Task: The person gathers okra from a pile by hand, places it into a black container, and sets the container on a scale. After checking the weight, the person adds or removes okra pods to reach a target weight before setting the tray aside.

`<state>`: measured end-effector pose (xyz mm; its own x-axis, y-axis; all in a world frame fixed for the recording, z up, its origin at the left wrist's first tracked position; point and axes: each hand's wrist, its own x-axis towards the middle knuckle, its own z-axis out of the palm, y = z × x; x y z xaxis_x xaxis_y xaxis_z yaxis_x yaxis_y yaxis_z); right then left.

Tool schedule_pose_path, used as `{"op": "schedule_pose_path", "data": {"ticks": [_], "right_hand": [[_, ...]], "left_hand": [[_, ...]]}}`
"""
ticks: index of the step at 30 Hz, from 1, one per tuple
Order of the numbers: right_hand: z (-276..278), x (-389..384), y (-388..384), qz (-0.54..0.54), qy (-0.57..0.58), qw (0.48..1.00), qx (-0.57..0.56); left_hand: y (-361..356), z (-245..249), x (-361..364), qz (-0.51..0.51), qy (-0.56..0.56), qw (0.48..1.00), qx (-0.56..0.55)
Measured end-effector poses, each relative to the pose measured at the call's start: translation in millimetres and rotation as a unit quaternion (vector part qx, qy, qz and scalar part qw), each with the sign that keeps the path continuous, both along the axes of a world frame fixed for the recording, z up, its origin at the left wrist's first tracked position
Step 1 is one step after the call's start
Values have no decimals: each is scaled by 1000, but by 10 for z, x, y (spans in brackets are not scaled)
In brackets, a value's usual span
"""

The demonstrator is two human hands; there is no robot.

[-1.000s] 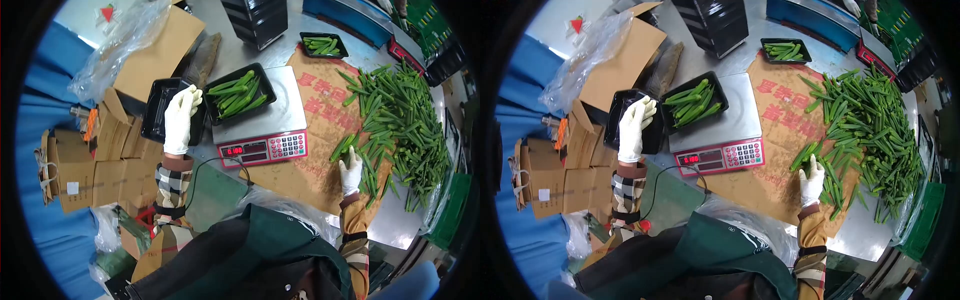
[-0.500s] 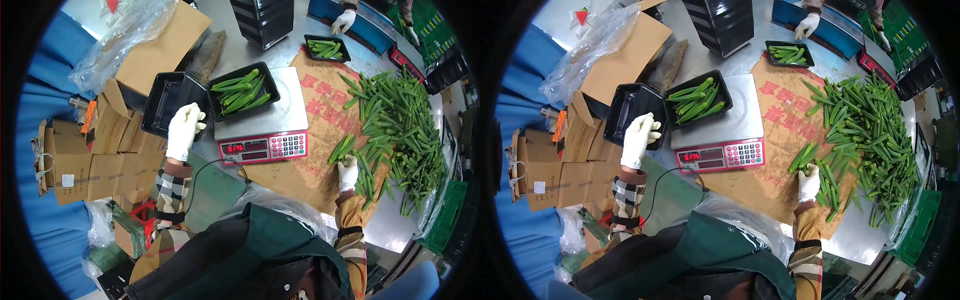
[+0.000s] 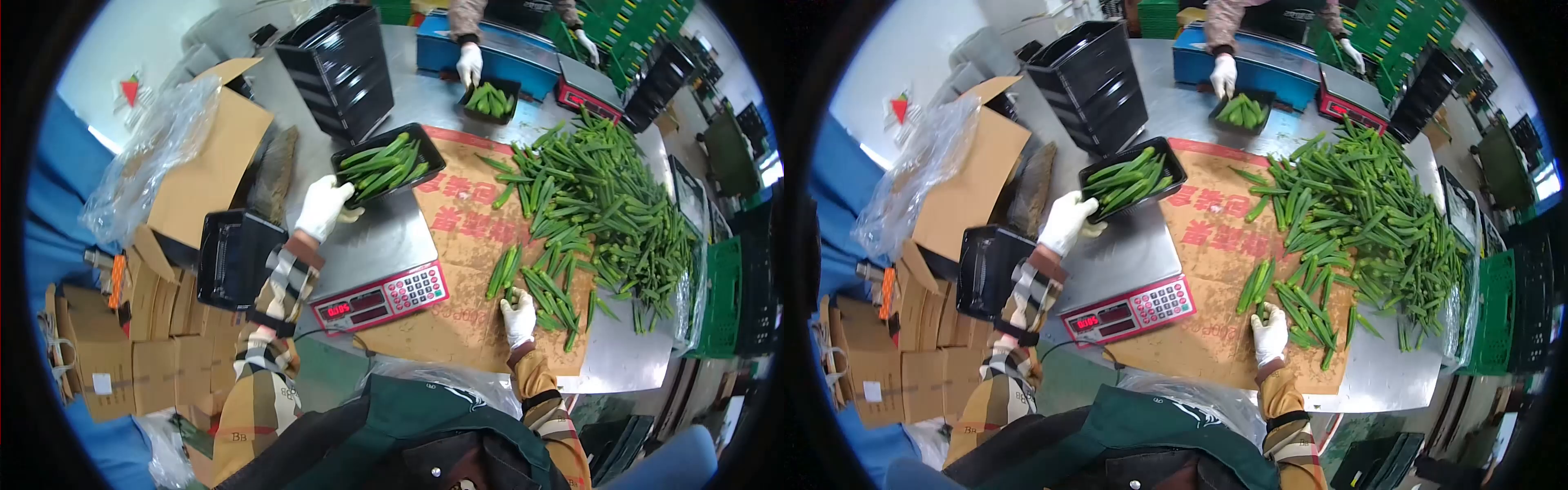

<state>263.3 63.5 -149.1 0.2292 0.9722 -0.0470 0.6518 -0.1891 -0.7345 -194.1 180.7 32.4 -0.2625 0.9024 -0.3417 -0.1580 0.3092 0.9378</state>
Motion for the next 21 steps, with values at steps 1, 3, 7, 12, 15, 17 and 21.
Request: {"op": "schedule_pose_path", "data": {"ticks": [1,3,7,12,15,17,21], "right_hand": [[-1,-7,-12,-2,17,1000,14],[42,23,-26,38,-26,998,35],[272,-18,-175,39,28,998,-31],[500,161,-450,103,-55,991,-65],[508,323,-547,47,-14,998,-49],[546,431,-455,-18,40,996,-81],[486,710,-205,-82,294,952,-9]], "left_hand": [[262,-60,76,-22,-4,1000,-3],[781,-168,295,-54,45,997,-9],[1580,-419,695,-71,25,996,-48],[2101,-839,889,-72,160,982,-75],[1979,-924,1069,-70,239,965,79],[1583,-563,1386,-126,149,978,71],[741,-120,1457,-186,174,937,241]]}}
